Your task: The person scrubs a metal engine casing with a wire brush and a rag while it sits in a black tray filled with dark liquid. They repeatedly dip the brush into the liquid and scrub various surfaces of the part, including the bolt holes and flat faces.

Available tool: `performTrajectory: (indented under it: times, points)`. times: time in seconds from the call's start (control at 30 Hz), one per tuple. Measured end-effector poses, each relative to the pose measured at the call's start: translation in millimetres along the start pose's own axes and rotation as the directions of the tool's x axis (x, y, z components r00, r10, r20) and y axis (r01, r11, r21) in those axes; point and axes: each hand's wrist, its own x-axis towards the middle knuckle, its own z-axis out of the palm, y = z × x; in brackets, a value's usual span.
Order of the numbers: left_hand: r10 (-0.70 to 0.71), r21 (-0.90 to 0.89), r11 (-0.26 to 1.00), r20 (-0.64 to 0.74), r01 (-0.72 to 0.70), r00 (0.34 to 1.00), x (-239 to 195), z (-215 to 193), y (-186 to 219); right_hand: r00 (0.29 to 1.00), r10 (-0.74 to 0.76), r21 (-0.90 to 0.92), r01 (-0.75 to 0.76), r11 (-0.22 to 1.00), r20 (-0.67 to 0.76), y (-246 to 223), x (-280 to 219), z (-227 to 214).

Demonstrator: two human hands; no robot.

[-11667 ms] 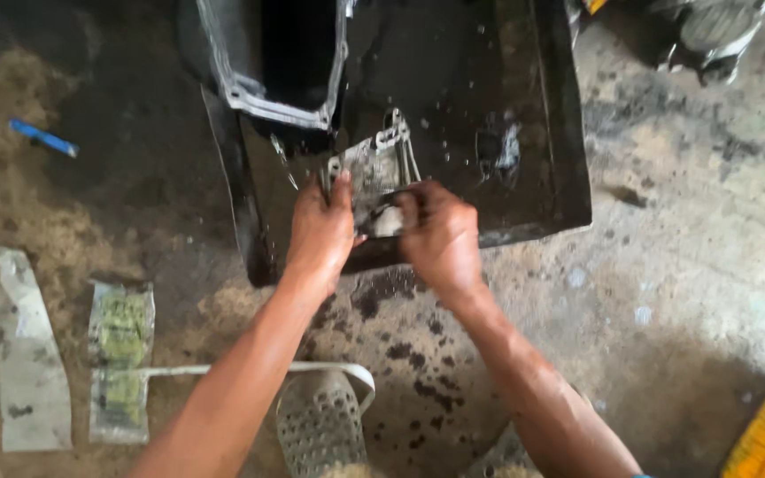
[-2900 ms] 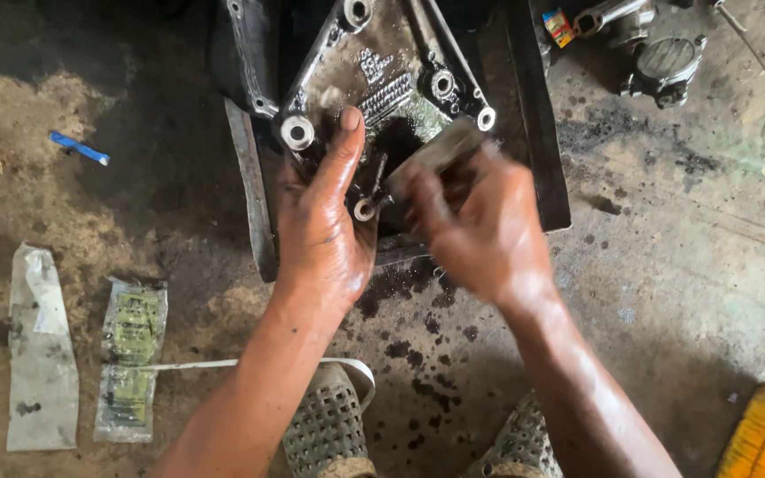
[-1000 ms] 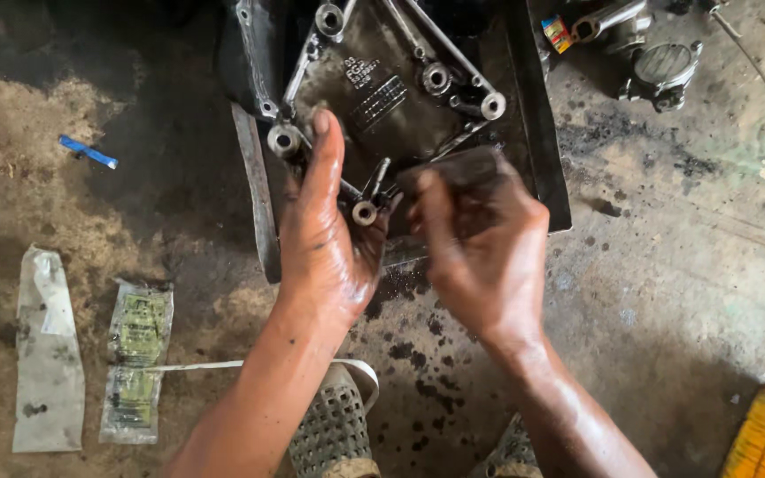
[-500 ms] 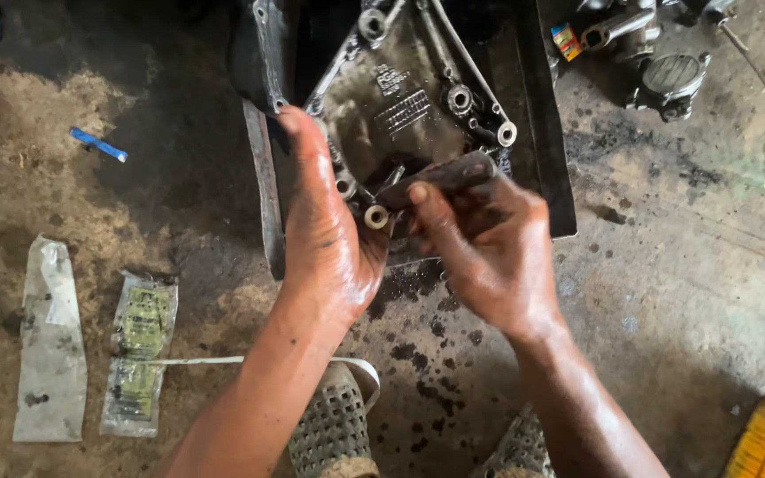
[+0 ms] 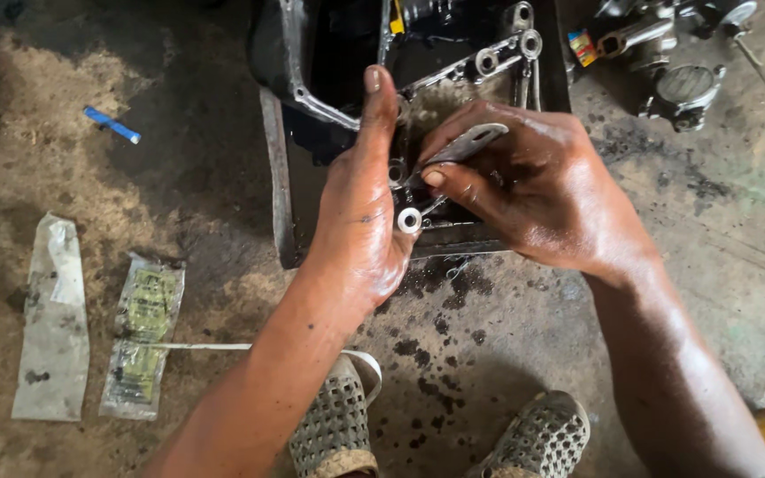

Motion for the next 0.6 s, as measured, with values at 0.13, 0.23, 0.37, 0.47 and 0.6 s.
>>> performTrajectory:
  times: [0.13,0.23,0.37,0.47,0.6]
  points:
    - [-0.037,0.015,0.999,-0.115,0.039,0.993,2,-7,1,0.996,0.04,-0.032,-0.038,0.999,0.074,13,4,3]
    - [0.034,0.06,0.998,-0.091,-0.029,0.995,6,-11,-2,0.97,-0.214,-0.002,0.215,0.977,0.119,21,5,6]
    - [-0.005,0.118,0.993,-0.116,0.019,0.993,9,-13,-5,0.967,-0.235,0.096,0.226,0.969,0.102,30,7,3]
    - [-0.048,0.17,0.983,-0.114,0.067,0.992,7,-12,-2,0.963,-0.235,0.106,0.222,0.969,0.132,29,7,3]
    - [-0.084,0.131,0.987,-0.053,0.09,0.995,14,-16,-3,0.984,-0.162,0.031,0.16,0.987,0.077,33,7,-1]
